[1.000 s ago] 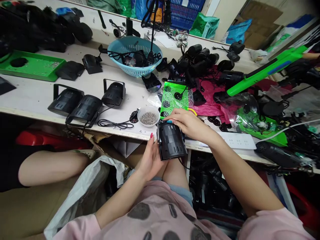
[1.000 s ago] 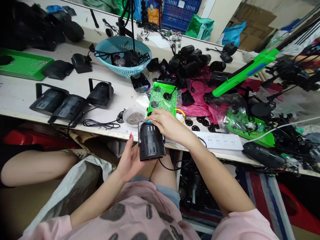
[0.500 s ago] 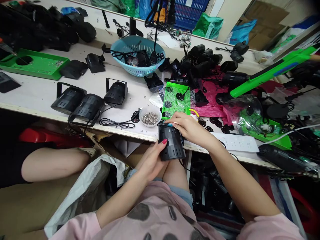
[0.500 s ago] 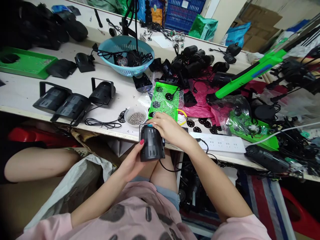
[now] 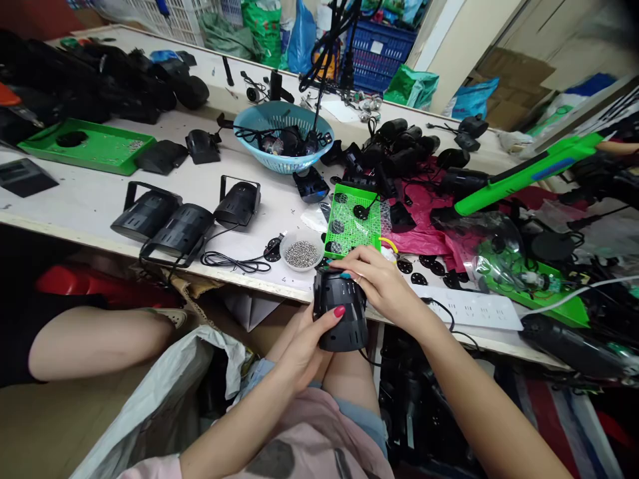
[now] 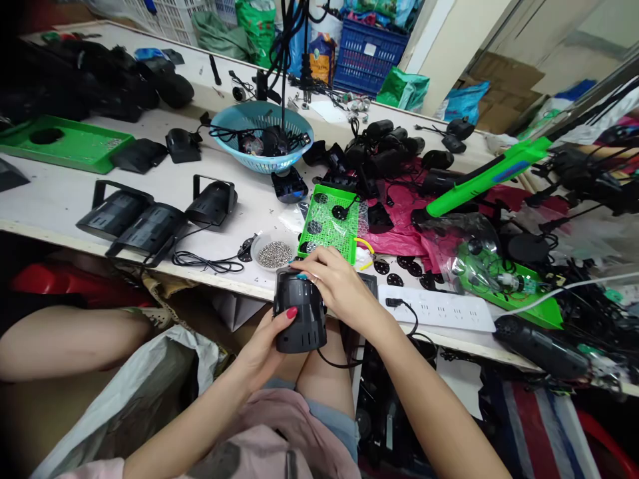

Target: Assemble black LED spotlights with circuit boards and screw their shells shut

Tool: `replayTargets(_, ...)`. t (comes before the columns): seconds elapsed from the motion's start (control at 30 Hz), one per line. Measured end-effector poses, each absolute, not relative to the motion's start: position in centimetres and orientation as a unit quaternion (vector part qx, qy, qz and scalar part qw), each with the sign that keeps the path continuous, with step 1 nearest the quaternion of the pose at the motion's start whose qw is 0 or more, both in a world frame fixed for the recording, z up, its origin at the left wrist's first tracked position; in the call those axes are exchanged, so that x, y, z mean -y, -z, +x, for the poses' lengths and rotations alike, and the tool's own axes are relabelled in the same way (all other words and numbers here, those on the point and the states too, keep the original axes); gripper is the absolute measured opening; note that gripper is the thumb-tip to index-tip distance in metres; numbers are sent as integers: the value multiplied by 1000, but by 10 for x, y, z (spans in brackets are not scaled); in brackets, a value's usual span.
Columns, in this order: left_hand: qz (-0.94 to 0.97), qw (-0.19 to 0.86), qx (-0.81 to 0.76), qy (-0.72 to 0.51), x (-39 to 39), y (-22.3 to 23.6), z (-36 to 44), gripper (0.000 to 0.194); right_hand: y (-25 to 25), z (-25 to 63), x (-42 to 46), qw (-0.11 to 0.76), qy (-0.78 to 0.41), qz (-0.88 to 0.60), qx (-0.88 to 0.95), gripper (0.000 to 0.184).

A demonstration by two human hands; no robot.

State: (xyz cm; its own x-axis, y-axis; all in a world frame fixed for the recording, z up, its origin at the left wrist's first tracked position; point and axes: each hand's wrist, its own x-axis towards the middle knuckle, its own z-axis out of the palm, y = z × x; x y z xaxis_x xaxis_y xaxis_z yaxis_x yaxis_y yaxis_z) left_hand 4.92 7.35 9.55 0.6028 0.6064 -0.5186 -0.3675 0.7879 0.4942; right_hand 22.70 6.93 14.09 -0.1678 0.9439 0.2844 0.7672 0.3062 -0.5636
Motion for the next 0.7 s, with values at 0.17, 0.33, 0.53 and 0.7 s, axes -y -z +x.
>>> replayTargets(0.17,186,876,-352,-273,-71,-98,50,57,-136,228,-66,301,-162,-578,741,32)
replayTargets(0.33,232,856,-357,-294,-69,-101,53,59,-126,227,-62,332,-161,-587,721,31)
replayTargets(0.53,254,855,-342,-297,-70,-93,53,66,-118,225,-56,351,-156,-590,710,31)
replayTargets(0.7,262,856,-326,-304,-71,-88,50,61,-118,219,-53,367,-209,-598,681,33)
